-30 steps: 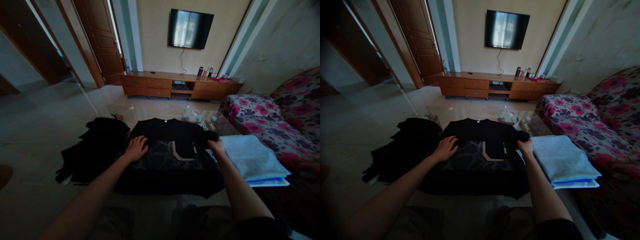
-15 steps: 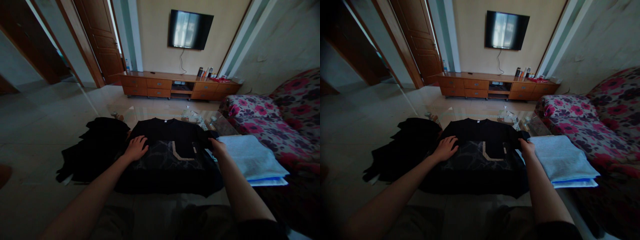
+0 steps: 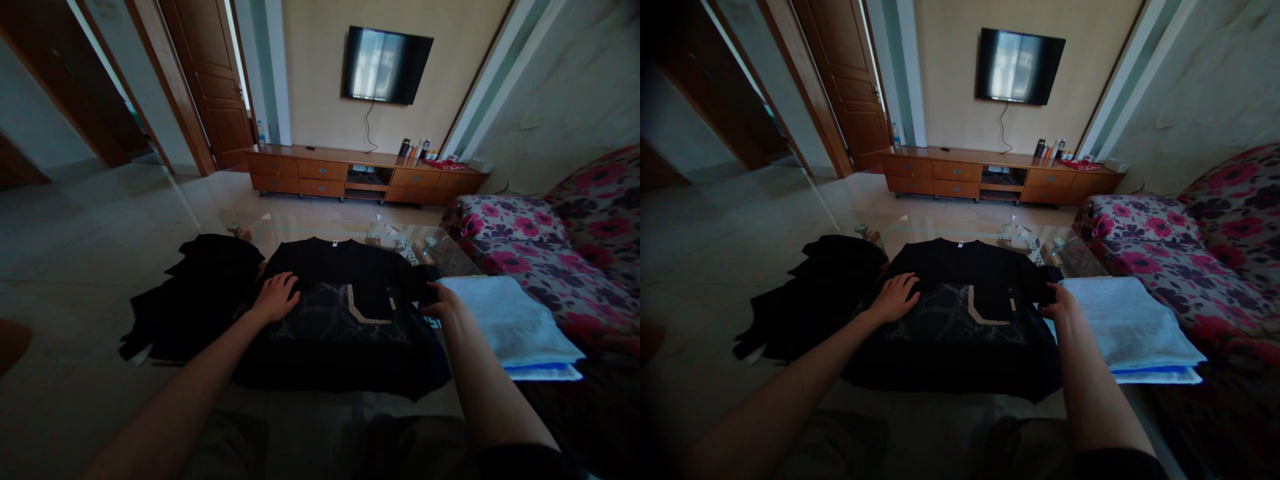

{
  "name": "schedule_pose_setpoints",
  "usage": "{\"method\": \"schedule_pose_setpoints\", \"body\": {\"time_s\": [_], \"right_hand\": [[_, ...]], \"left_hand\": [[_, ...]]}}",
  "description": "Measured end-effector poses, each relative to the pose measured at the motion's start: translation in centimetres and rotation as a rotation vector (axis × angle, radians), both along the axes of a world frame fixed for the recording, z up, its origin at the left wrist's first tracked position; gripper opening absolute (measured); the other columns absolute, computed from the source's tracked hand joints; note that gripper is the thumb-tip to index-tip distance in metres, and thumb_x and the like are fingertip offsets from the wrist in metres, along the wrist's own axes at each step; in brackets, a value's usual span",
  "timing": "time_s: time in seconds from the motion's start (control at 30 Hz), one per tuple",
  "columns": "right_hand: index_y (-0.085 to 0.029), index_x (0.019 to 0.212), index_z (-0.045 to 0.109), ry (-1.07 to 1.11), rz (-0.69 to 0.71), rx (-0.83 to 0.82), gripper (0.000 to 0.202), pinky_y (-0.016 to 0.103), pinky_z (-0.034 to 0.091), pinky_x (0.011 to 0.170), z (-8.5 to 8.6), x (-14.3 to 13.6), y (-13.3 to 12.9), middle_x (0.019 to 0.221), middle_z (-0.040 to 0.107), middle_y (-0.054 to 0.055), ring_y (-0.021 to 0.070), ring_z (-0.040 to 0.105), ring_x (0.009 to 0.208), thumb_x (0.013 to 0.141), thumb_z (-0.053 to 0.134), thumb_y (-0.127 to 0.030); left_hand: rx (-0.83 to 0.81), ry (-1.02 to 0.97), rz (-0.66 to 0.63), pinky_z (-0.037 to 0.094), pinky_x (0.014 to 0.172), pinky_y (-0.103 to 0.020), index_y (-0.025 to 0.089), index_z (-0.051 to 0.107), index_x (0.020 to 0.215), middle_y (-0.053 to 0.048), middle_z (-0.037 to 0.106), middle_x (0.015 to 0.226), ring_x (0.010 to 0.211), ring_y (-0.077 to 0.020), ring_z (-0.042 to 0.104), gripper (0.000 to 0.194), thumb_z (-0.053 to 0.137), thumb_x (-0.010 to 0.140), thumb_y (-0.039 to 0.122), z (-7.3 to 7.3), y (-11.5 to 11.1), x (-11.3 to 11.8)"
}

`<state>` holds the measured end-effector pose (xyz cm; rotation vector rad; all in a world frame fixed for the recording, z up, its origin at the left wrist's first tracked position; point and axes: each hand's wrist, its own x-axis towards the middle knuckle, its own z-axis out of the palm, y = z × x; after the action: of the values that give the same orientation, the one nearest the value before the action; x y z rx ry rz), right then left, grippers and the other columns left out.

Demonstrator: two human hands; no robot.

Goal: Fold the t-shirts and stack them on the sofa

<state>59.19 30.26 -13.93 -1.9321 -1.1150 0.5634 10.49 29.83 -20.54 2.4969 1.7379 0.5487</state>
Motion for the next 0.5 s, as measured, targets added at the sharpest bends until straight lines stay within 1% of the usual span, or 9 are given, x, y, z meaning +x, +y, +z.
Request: {"method": "schedule_pose_setpoints", "body": {"time_s": [0.13,0.23,0.3,0.33,0.37,0.4,0.43,0.47,0.5], "right_hand": [[-0.022,0.081,0.055,0.127,-0.157,-0.049,0.006,0.037,0.055,0.065,-0.4,-0.4,0.0,0.066,0.062,0.001,0.0228,0.065,0.066,0.086,0.059,-0.021],[-0.022,0.087,0.054,0.150,-0.285,-0.010,0.006,0.035,0.055,0.070,-0.7,-1.5,0.1,0.076,0.063,0.003,0.0221,0.064,0.075,0.087,0.059,-0.026],[-0.022,0.093,0.054,0.080,-0.343,0.073,0.014,0.036,0.054,0.079,-0.7,-2.6,-0.1,0.086,0.064,0.005,0.0230,0.063,0.085,0.087,0.062,-0.032],[-0.022,0.095,0.055,-0.010,-0.322,0.139,0.017,0.036,0.053,0.084,-0.7,-3.3,-0.2,0.091,0.065,0.006,0.0236,0.062,0.089,0.087,0.063,-0.035],[-0.021,0.096,0.055,-0.133,-0.248,0.208,0.019,0.037,0.051,0.088,-0.7,-4.1,-0.4,0.096,0.065,0.008,0.0241,0.061,0.092,0.087,0.064,-0.036],[-0.021,0.097,0.056,-0.276,-0.112,0.264,0.018,0.037,0.050,0.091,-0.7,-5.0,-0.7,0.100,0.065,0.009,0.0244,0.060,0.095,0.087,0.063,-0.035],[-0.021,0.097,0.057,-0.423,0.077,0.290,0.016,0.037,0.048,0.093,-0.9,-5.9,-1.0,0.105,0.065,0.010,0.0245,0.060,0.097,0.087,0.063,-0.032],[-0.022,0.096,0.058,-0.551,0.291,0.277,0.013,0.037,0.047,0.094,-1.2,-6.8,-1.2,0.112,0.065,0.011,0.0247,0.060,0.101,0.086,0.062,-0.029],[-0.022,0.096,0.058,-0.642,0.492,0.226,0.012,0.037,0.047,0.096,-1.5,-7.7,-1.5,0.119,0.064,0.011,0.0250,0.059,0.106,0.085,0.062,-0.024]], "left_hand": [[-0.012,0.007,0.009,0.032,0.114,-0.053,0.025,0.057,0.137,-0.013,0.048,0.152,0.139,-0.0338,0.044,0.046,0.049,0.097,0.045,0.0,0.0,0.1],[-0.007,0.054,0.012,0.033,0.114,-0.051,0.024,0.055,0.138,-0.012,0.047,0.153,0.140,-0.0324,0.043,0.046,0.047,0.098,0.045,0.1,0.0,0.1],[-0.003,0.074,0.017,0.034,0.114,-0.050,0.024,0.055,0.138,-0.012,0.047,0.154,0.140,-0.0319,0.043,0.045,0.046,0.099,0.045,0.2,-0.1,0.1],[-0.002,0.078,0.020,0.034,0.114,-0.050,0.025,0.055,0.138,-0.012,0.047,0.153,0.140,-0.0318,0.043,0.045,0.046,0.099,0.045,0.3,-0.1,0.2],[-0.003,0.082,0.023,0.033,0.114,-0.050,0.025,0.055,0.138,-0.012,0.048,0.153,0.139,-0.0316,0.043,0.045,0.046,0.099,0.045,0.4,-0.1,0.2],[-0.006,0.084,0.026,0.033,0.114,-0.050,0.025,0.055,0.137,-0.012,0.048,0.153,0.139,-0.0315,0.044,0.044,0.046,0.099,0.045,0.4,-0.1,0.2],[-0.008,0.087,0.027,0.033,0.114,-0.050,0.025,0.056,0.137,-0.011,0.049,0.152,0.139,-0.0315,0.044,0.044,0.047,0.099,0.045,0.5,-0.1,0.2],[-0.011,0.089,0.025,0.033,0.115,-0.050,0.025,0.055,0.137,-0.011,0.049,0.152,0.139,-0.0315,0.044,0.044,0.047,0.099,0.045,0.5,-0.2,0.2],[-0.012,0.091,0.022,0.033,0.115,-0.050,0.025,0.055,0.138,-0.011,0.049,0.152,0.139,-0.0314,0.044,0.045,0.046,0.099,0.045,0.6,-0.2,0.2]]}}
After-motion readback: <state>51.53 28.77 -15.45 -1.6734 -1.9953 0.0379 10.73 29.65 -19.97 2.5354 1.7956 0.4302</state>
